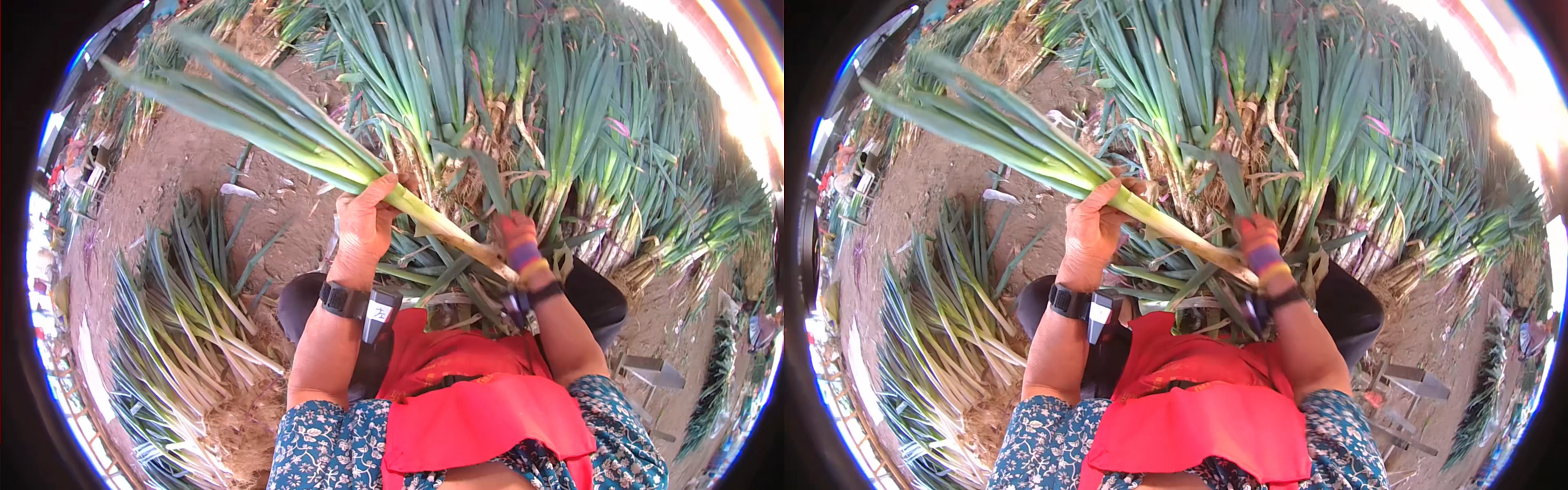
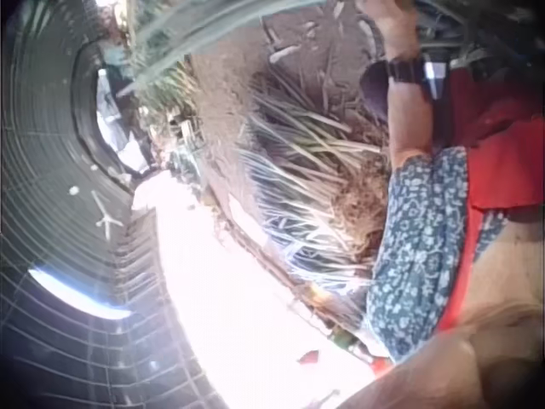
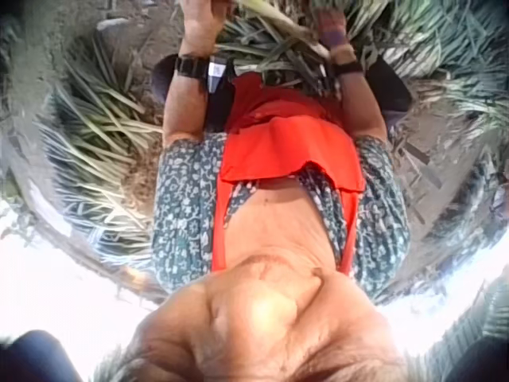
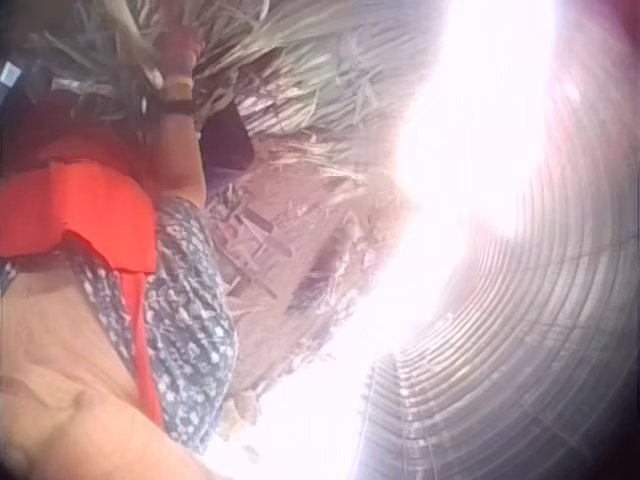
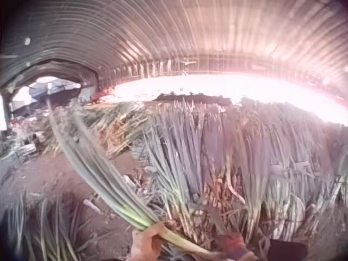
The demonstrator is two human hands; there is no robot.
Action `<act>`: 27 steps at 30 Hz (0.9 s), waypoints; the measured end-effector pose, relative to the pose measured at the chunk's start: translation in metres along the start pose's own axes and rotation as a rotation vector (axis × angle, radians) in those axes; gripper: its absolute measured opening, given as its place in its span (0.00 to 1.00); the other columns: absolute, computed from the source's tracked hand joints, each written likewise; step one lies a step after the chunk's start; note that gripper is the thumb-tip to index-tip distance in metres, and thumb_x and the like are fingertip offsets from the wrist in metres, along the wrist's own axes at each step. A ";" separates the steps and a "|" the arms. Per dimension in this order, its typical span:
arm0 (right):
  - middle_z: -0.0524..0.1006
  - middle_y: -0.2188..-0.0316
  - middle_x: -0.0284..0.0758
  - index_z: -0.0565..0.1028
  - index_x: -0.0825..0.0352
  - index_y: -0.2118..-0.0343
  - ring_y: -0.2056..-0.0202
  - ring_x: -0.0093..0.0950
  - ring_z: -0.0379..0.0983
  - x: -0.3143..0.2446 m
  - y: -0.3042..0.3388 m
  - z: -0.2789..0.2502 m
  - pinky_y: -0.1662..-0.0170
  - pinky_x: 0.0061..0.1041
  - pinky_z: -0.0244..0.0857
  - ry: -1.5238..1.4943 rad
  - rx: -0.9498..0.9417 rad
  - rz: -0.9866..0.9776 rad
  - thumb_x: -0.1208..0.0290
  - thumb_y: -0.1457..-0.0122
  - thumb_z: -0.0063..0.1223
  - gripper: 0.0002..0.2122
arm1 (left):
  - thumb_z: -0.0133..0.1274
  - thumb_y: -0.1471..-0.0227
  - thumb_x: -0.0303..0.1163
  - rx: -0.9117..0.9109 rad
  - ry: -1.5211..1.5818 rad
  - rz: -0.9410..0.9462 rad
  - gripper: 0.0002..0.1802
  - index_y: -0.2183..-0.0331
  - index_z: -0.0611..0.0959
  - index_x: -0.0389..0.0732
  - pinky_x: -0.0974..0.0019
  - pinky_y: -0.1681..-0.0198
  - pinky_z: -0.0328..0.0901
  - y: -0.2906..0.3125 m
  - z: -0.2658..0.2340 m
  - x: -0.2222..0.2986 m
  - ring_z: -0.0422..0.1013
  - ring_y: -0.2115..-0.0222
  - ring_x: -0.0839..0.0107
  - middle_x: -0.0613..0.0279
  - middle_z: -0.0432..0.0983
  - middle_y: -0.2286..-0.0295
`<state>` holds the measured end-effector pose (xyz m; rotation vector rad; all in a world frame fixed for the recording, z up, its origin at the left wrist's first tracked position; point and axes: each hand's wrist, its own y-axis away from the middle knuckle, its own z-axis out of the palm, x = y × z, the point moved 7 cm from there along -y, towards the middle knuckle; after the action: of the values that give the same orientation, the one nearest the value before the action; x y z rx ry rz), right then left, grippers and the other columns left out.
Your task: The person pulls a green onion from a pile, peels away the outer layers by hand, and places the cleaned onion onto a separate pile, repeating the process for a second onion.
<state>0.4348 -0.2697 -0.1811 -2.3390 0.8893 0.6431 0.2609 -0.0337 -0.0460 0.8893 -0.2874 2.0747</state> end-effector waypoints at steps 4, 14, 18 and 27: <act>0.75 0.63 0.48 0.72 0.61 0.56 0.61 0.42 0.72 0.037 0.068 -0.027 0.56 0.36 0.66 0.594 -0.588 0.341 0.60 0.48 0.50 0.18 | 0.55 0.54 0.23 0.116 0.049 0.099 0.11 0.65 0.74 0.32 0.59 0.65 0.71 0.002 -0.024 0.011 0.75 0.72 0.57 0.52 0.75 0.73; 0.75 0.69 0.46 0.72 0.67 0.61 0.64 0.44 0.72 -0.197 -0.026 -0.053 0.61 0.39 0.66 0.105 -0.038 -0.507 0.59 0.52 0.58 0.19 | 0.53 0.48 0.34 0.115 0.026 -0.043 0.12 0.66 0.75 0.35 0.55 0.63 0.69 -0.004 -0.021 -0.027 0.74 0.68 0.58 0.52 0.75 0.70; 0.75 0.73 0.45 0.72 0.67 0.68 0.71 0.44 0.72 -0.215 -0.036 -0.032 0.69 0.39 0.66 0.011 -0.117 -0.436 0.65 0.53 0.59 0.13 | 0.52 0.47 0.34 0.134 0.046 -0.107 0.11 0.65 0.74 0.36 0.53 0.65 0.70 0.003 -0.016 -0.030 0.74 0.67 0.57 0.52 0.76 0.70; 0.72 0.80 0.45 0.73 0.68 0.77 0.75 0.45 0.70 -0.176 -0.042 -0.011 0.73 0.39 0.64 -0.141 -0.133 -0.347 0.72 0.54 0.53 0.05 | 0.54 0.49 0.32 0.018 0.039 -0.092 0.15 0.64 0.74 0.29 0.53 0.68 0.72 0.016 -0.001 -0.020 0.74 0.70 0.57 0.48 0.75 0.72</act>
<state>0.3499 -0.1721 -0.0546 -2.4482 0.3735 0.7251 0.2559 -0.0555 -0.0593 0.8559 -0.2034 2.0100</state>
